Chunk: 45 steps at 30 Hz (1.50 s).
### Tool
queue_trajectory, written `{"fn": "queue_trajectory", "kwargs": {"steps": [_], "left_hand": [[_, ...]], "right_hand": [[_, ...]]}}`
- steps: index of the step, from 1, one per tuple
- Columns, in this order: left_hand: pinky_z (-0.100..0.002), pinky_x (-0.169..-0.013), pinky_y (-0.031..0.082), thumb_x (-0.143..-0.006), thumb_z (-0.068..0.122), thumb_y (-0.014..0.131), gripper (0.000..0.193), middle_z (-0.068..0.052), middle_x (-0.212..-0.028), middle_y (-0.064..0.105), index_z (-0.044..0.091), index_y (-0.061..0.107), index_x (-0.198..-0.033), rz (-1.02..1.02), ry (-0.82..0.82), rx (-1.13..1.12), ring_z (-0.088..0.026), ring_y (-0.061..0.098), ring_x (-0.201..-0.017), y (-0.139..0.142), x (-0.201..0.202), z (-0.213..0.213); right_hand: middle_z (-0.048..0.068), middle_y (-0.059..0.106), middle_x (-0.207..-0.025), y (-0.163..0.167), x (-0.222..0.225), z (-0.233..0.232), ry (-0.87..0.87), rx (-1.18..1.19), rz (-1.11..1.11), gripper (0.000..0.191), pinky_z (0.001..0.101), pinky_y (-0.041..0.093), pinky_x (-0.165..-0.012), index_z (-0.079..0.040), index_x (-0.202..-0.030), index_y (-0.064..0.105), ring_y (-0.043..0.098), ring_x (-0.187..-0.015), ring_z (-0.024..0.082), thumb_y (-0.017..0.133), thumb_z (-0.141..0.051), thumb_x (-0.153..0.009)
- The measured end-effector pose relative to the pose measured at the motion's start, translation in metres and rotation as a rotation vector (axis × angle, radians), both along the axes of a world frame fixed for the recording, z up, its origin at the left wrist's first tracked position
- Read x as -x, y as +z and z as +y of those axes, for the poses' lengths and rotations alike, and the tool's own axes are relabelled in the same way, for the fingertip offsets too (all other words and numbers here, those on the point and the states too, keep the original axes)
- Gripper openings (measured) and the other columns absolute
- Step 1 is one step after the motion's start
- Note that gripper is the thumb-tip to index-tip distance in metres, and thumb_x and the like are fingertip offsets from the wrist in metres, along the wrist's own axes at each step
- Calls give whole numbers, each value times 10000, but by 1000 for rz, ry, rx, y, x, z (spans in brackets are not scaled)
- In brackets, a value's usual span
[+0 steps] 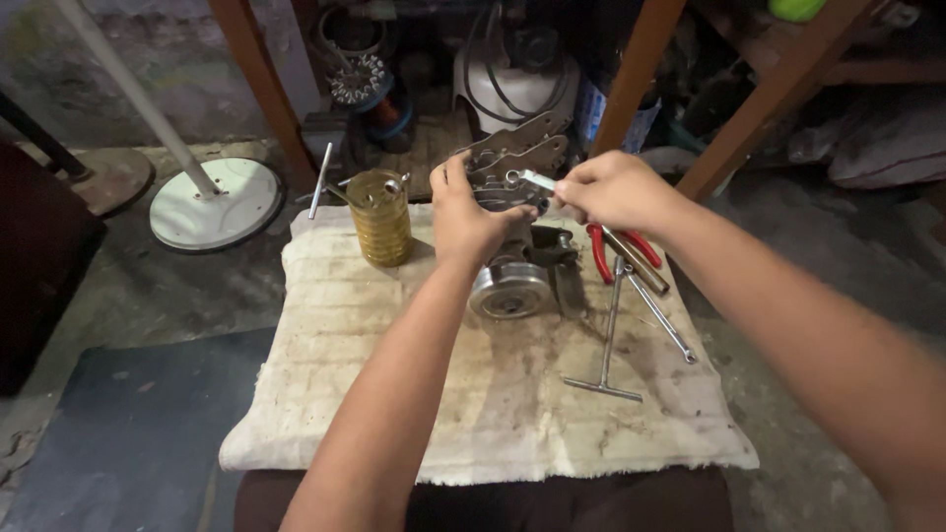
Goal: The person works on a small engine cylinder assembly set on a towel over their lap. They use a socket wrench to loosen and remove bolts from the engine head, set parts and fasteners aside, reposition the cylinder, and continue loosening components with the wrench and pliers.
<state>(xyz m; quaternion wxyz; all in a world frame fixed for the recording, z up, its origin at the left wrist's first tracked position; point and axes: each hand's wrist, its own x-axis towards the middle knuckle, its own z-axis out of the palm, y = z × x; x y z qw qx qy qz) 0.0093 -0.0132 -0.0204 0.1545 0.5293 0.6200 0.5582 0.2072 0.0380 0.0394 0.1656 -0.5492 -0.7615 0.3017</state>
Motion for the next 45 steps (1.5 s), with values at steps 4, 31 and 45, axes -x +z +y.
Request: {"fn": "queue_trajectory", "kwargs": {"steps": [4, 31, 45], "left_hand": [[-425, -966, 530, -498, 290, 1009, 1006, -132, -1364, 521, 110, 504, -1349, 42, 31, 14, -345, 609, -1206, -1, 1, 0], [-432, -1024, 498, -468, 285, 1018, 829, -176, -1494, 434, 186, 724, -1237, 56, -14, -86, -375, 567, -1270, 2, -1, -7], [-418, -1037, 505, -473, 294, 1017, 848, -185, -1492, 437, 177, 700, -1251, 55, -31, -76, -367, 592, -1247, 1, 1, -6]], "right_hand": [[90, 767, -775, 8, 24, 0, -23, 181, 73, 298, 302, 565, -616, 27, -963, 790, 704, -652, 146, 632, -226, -970], [55, 754, -963, 41, 15, 39, 75, -194, -611, 262, 329, 487, -760, -163, -1047, 819, 633, -835, 154, 660, -365, -998], [99, 751, -822, 26, 9, 10, 49, 355, 7, 269, 295, 445, -536, -39, -1045, 747, 572, -589, 148, 575, -243, -1010]]}}
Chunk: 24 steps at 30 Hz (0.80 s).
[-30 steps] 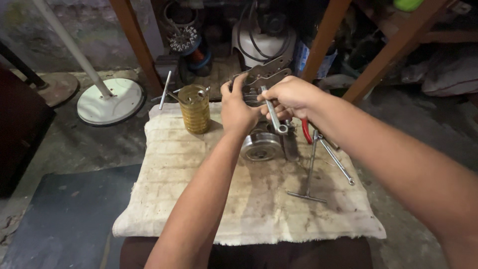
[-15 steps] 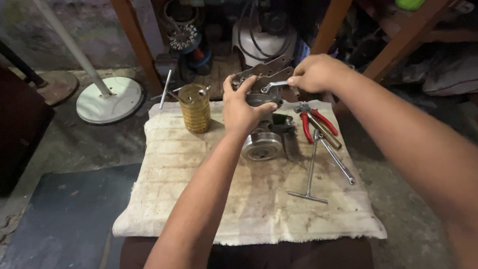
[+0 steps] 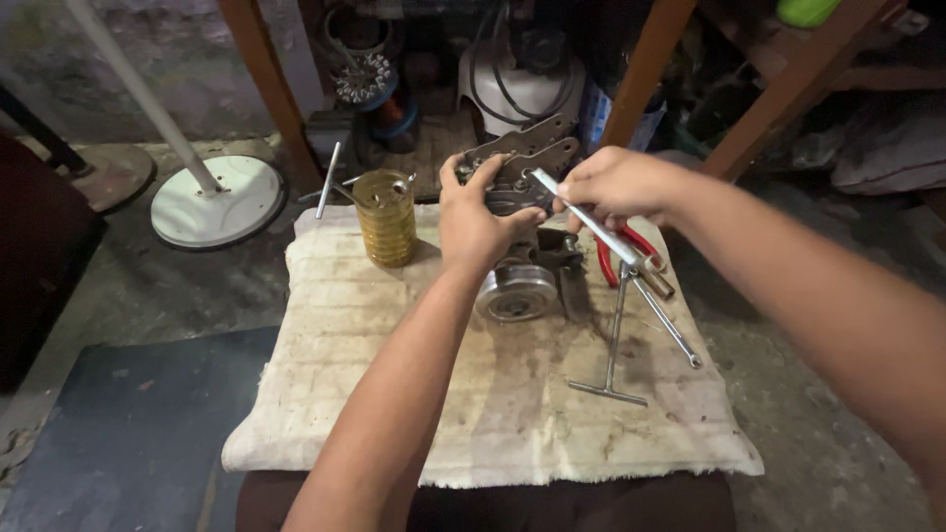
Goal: The person works on a small engine cylinder assembly set on a towel over their lap. They use a socket wrench to loosen and remove bolts from the engine head, set parts and fasteners aside, reposition the cylinder, and continue loosening components with the wrench and pliers.
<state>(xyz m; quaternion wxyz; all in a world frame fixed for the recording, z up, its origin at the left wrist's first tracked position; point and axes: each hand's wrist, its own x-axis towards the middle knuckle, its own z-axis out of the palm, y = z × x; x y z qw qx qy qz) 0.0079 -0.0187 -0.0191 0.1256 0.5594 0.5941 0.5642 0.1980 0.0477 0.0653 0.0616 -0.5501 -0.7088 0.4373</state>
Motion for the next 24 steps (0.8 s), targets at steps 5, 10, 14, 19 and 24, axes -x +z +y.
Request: {"fn": "queue_trajectory", "kwargs": {"steps": [5, 10, 14, 19, 24], "left_hand": [[-419, -1023, 510, -523, 275, 992, 802, -174, -1499, 443, 224, 702, -1269, 23, 37, 4, -365, 580, -1266, -8, -1, 6], [-415, -1031, 508, -553, 248, 979, 781, -173, -1501, 444, 241, 699, -1282, 33, 44, 11, -362, 576, -1277, -11, -2, 8], [-418, -1038, 507, -502, 278, 1001, 829, -184, -1499, 441, 201, 701, -1271, 17, 18, 2, -367, 582, -1265, -9, 2, 4], [-419, -1039, 504, -476, 296, 1016, 865, -199, -1492, 437, 164, 700, -1271, 0, 1, -11, -371, 591, -1251, -3, 1, 2], [-424, -1047, 496, -470, 293, 1024, 869, -215, -1497, 428, 160, 705, -1267, 1, 13, -16, -383, 586, -1252, -1, 0, -1]], "right_hand": [[130, 736, -806, -19, 17, -1, -39, 119, 176, 291, 282, 457, -470, 16, -1052, 731, 622, -567, 167, 554, -211, -1012], [138, 714, -790, -30, 30, -5, -162, 171, 300, 243, 297, 442, -467, -21, -1091, 713, 656, -595, 203, 558, -177, -989], [104, 725, -827, -14, 22, 2, -42, 4, -64, 258, 329, 478, -557, -121, -1068, 790, 648, -670, 181, 579, -250, -993], [87, 734, -917, 11, 6, 32, 95, -576, -579, 325, 356, 492, -738, -125, -1054, 795, 641, -797, 176, 635, -405, -1015], [100, 731, -865, 12, -16, 33, 152, -349, -161, 333, 341, 514, -721, -48, -998, 804, 624, -764, 153, 642, -339, -1012]]}}
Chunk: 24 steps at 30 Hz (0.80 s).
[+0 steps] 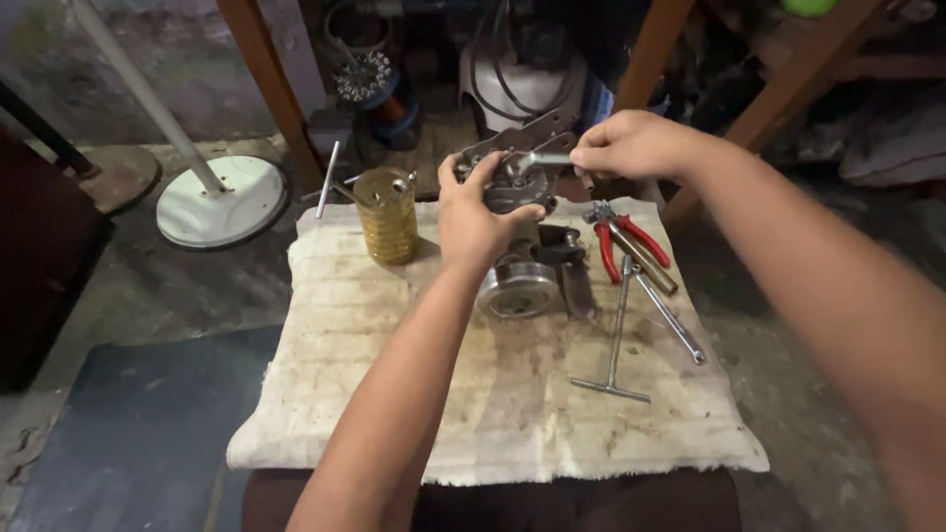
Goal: The person works on a small engine cylinder assembly set on a towel over their lap. They use a socket wrench to loosen and remove bolts from the engine head, set parts and fasteners aside, reposition the cylinder, and continue loosening components with the wrench and pliers.
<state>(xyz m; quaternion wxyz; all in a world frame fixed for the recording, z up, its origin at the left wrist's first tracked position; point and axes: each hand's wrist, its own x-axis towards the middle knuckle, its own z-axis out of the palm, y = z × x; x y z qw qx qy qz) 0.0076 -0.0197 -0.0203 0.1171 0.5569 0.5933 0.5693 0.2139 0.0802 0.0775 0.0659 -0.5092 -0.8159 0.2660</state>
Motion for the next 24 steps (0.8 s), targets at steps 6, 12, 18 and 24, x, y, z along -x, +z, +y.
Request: {"fn": "queue_trajectory", "kwargs": {"steps": [6, 12, 18, 24], "left_hand": [[-423, -1022, 511, -473, 295, 1021, 865, -200, -1481, 434, 175, 698, -1267, 13, 3, -1, -370, 598, -1233, 1, -1, 0], [-428, -1003, 527, -514, 314, 1003, 818, -165, -1479, 468, 225, 704, -1270, 37, 38, 13, -365, 604, -1242, 2, -1, -3], [-427, -968, 535, -570, 305, 969, 737, -157, -1483, 456, 257, 694, -1251, 13, 46, 58, -349, 617, -1210, -2, -4, 2], [-457, -978, 525, -603, 224, 942, 819, -163, -1435, 489, 219, 575, -1335, 20, 81, -55, -394, 596, -1237, -15, -9, 10]], "right_hand": [[54, 757, -793, -9, 3, -23, -81, 222, 81, 290, 305, 558, -673, -50, -1027, 762, 691, -723, 104, 566, -260, -988], [64, 764, -782, -24, 30, -37, -93, 282, 100, 260, 296, 415, -539, -61, -1037, 774, 549, -590, 110, 572, -221, -1000], [112, 735, -773, -28, 42, -41, -224, 403, 321, 281, 268, 452, -463, -4, -968, 757, 567, -530, 140, 557, -200, -995], [168, 745, -804, -35, 57, -45, -285, 532, 497, 287, 265, 457, -399, 31, -1188, 650, 609, -501, 167, 545, -140, -983]]}}
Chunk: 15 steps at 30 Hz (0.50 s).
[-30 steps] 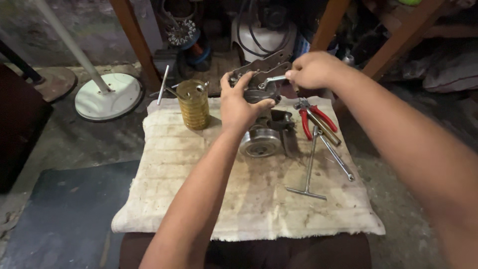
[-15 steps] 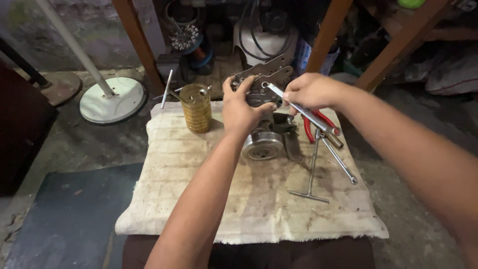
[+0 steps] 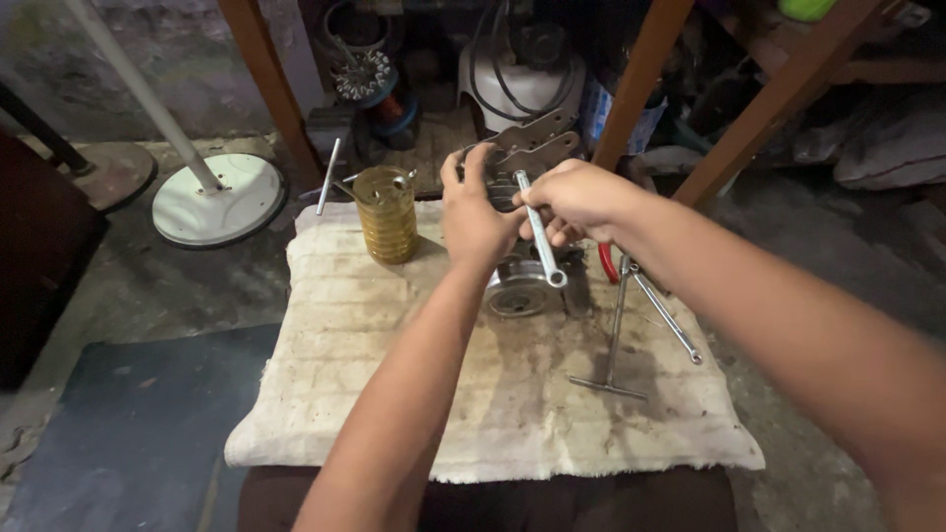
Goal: The person works on a small engine cylinder assembly set on a towel over their lap. They use a socket wrench to loosen and remove bolts from the engine head, set parts and fasteners aside, reposition the cylinder, and continue loosening components with the wrench and pliers.
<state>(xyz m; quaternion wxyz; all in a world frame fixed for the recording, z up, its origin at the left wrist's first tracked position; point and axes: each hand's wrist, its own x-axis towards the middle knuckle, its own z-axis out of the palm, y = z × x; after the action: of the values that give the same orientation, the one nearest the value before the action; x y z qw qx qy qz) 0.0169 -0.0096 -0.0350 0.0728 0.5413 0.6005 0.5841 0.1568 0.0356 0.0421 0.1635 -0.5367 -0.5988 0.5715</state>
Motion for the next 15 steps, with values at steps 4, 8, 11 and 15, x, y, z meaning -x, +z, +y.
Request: {"fn": "queue_trajectory", "kwargs": {"steps": [4, 8, 11, 15], "left_hand": [[-475, -1017, 498, -567, 162, 921, 872, -190, -1514, 407, 179, 495, -1327, -77, -12, -78, -432, 551, -1273, -13, -5, 0], [-510, -1040, 457, -607, 269, 968, 902, -207, -1515, 365, 177, 469, -1353, -67, -14, -67, -465, 495, -1306, -18, -5, 2], [-501, -1043, 471, -603, 292, 968, 869, -206, -1521, 367, 202, 524, -1344, -38, -20, -41, -460, 500, -1310, -19, -4, 0], [-496, -1043, 477, -587, 350, 990, 840, -195, -1499, 384, 205, 570, -1300, -25, -33, -53, -438, 520, -1288, -17, -3, -3]], "right_hand": [[140, 736, -771, -7, 4, -1, -11, -28, 43, 348, 270, 405, -376, 38, -1248, 618, 587, -472, 141, 502, -161, -987], [63, 689, -709, -9, -16, 4, 118, -88, -140, 337, 281, 358, -379, -71, -1145, 760, 482, -441, 126, 504, -221, -987], [11, 658, -703, 0, -34, 18, 173, -67, -334, 343, 283, 330, -414, -134, -1085, 824, 440, -472, 104, 548, -318, -1000], [68, 692, -735, 19, -47, 38, 245, -127, -398, 362, 333, 519, -536, -39, -1079, 813, 614, -577, 138, 590, -313, -1002]]}}
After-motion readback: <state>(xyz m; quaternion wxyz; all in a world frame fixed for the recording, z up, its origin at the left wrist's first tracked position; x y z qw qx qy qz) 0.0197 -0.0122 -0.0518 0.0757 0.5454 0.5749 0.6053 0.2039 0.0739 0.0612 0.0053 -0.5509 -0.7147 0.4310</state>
